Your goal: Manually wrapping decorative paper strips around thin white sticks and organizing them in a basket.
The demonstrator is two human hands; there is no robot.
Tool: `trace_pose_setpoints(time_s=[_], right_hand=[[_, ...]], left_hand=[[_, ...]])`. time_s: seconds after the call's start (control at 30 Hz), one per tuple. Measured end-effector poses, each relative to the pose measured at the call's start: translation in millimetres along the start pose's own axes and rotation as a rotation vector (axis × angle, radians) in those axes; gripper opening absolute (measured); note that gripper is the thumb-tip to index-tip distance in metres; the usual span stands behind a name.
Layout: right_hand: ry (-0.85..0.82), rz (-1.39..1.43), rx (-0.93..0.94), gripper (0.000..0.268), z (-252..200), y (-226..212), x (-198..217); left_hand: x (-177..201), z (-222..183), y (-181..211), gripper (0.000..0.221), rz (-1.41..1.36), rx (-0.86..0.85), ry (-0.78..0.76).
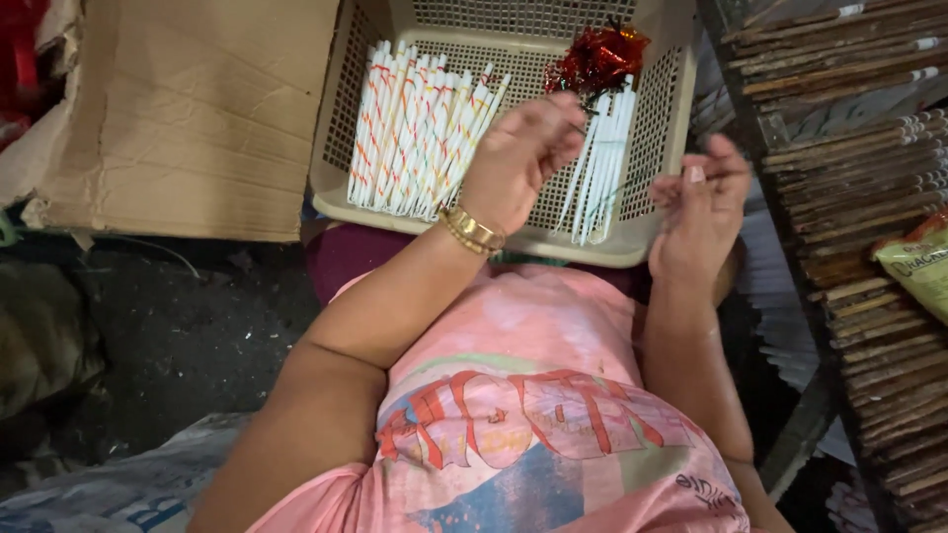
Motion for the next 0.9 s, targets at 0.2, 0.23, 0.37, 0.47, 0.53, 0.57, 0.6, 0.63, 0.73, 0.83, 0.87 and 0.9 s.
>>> trace_pose_setpoints(time_s=[0.2,0.23,0.37,0.47,0.53,0.57,0.6,0.63,0.73,0.83,0.87,0.9], right_hand=[[-0.288,-0.299,0.519,0.027,-18,-39,-18],[-0.281,-0.302,0.522,0.027,-18,-35,-17],[-0.366,-0.278,0.453,0.025,-17,-23,-16],[-0.372,-0.239,0.409,0.018,-14,-23,-12],[-0.381,-0.213,0.39,0.017,-14,-23,-10],[-0.396,-0.172,0.339,0.016,-14,-21,-10],[-0.41,-0.132,0.289,0.014,-14,-19,-10],[-0.411,-0.131,0.288,0.014,-19,-15,-9],[-0.266,0.05,-0.222,0.01,-24,-1,-3],[-0.102,-0.295,-0.1,0.004,-16,-19,8],[-0.159,-0.026,-0.115,0.011,-15,-36,9],[-0.216,0.243,-0.13,0.023,-14,-53,10]], left_hand=[[-11,-22,-26,0.018,0.439,-0.318,-0.225],[-13,-24,-27,0.018,0.438,-0.315,-0.233],[-17,-27,-29,0.02,0.447,-0.248,-0.291],[-12,-21,-35,0.02,0.43,-0.218,-0.302],[-10,-19,-38,0.021,0.416,-0.215,-0.309],[-11,-19,-39,0.02,0.413,-0.206,-0.309],[-12,-20,-39,0.018,0.41,-0.198,-0.309],[-13,-20,-39,0.018,0.41,-0.199,-0.308],[-15,-16,-36,0.016,0.379,-0.178,-0.292],[-12,-3,-35,0.023,0.39,-0.188,-0.349],[-11,3,-42,0.044,0.598,-0.164,-0.489],[-8,8,-49,0.068,0.802,-0.14,-0.626]])
Point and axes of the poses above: each hand's wrist, its own z-axis towards the middle knuckle, its own x-axis out of the back of the hand, y = z × x, the point moved 2 cm from there along z, towards the middle knuckle, and after that the axes turned 11 degrees about y, right-handed, at the moved point
